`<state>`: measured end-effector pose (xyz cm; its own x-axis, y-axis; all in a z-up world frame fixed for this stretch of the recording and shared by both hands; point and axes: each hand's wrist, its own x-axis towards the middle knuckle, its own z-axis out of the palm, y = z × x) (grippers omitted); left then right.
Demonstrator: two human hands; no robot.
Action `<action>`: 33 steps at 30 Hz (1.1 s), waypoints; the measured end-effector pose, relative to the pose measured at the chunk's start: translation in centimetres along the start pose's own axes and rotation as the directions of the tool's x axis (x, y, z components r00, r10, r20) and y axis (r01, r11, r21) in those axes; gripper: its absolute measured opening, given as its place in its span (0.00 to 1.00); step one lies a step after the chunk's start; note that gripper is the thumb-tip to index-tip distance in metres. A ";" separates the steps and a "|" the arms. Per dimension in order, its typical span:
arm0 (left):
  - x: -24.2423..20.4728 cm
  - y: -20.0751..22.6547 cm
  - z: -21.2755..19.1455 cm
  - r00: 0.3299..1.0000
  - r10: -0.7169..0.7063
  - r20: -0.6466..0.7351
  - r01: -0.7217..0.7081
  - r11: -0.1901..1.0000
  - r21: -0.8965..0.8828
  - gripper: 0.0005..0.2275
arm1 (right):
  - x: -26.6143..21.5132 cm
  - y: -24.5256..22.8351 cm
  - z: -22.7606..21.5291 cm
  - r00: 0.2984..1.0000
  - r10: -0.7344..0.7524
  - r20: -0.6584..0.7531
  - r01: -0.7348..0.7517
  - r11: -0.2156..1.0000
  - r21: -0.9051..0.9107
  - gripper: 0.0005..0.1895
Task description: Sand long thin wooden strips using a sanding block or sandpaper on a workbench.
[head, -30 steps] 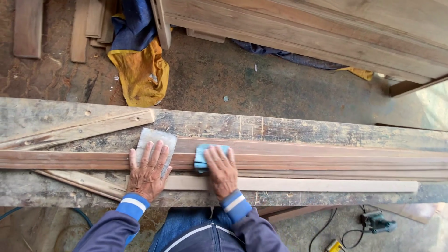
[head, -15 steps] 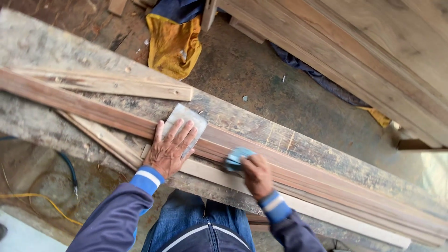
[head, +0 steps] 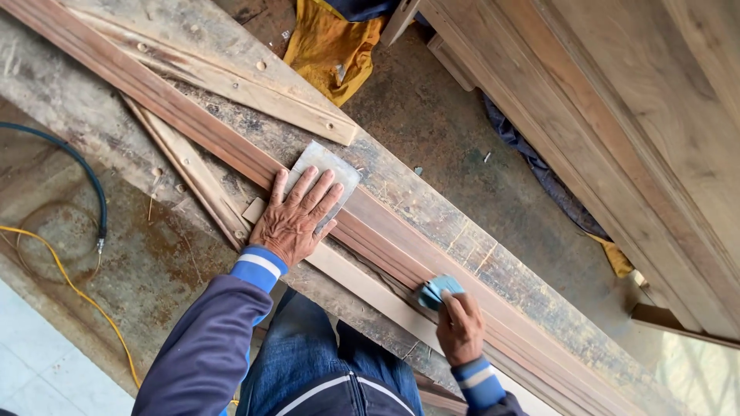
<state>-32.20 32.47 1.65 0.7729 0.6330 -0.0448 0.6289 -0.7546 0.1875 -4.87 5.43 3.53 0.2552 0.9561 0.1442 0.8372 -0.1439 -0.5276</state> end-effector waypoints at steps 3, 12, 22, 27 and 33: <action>0.1 -0.1 -0.2 1.000 -0.007 0.022 0.007 1.000 0.008 0.30 | 4.8 -3.7 2.4 0.999 -0.052 -0.001 0.052 0.998 0.039 0.13; -0.1 0.2 0.1 1.000 -0.002 0.012 0.002 1.000 0.031 0.30 | 3.9 -1.3 2.5 0.985 -0.054 0.162 0.066 0.996 -0.067 0.08; 0.4 0.2 -0.4 0.998 0.018 0.061 -0.023 0.997 0.078 0.30 | 8.8 -6.8 6.4 0.994 -0.056 0.095 0.058 0.998 -0.021 0.07; -0.4 -4.3 0.1 0.991 0.130 -0.011 -0.130 0.991 -0.020 0.29 | 11.7 -10.9 6.0 0.994 -0.091 0.060 0.090 0.996 0.006 0.09; 0.9 -16.6 -2.5 0.987 0.153 -0.057 -0.151 0.988 0.039 0.29 | 4.0 -4.5 0.9 0.993 0.116 -0.006 -0.116 0.986 -0.122 0.12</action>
<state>-42.11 46.01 0.97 0.8539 0.5189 0.0409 0.5077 -0.8476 0.1541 -8.07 10.12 5.70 0.3534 0.9314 0.0872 0.8549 -0.2836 -0.4345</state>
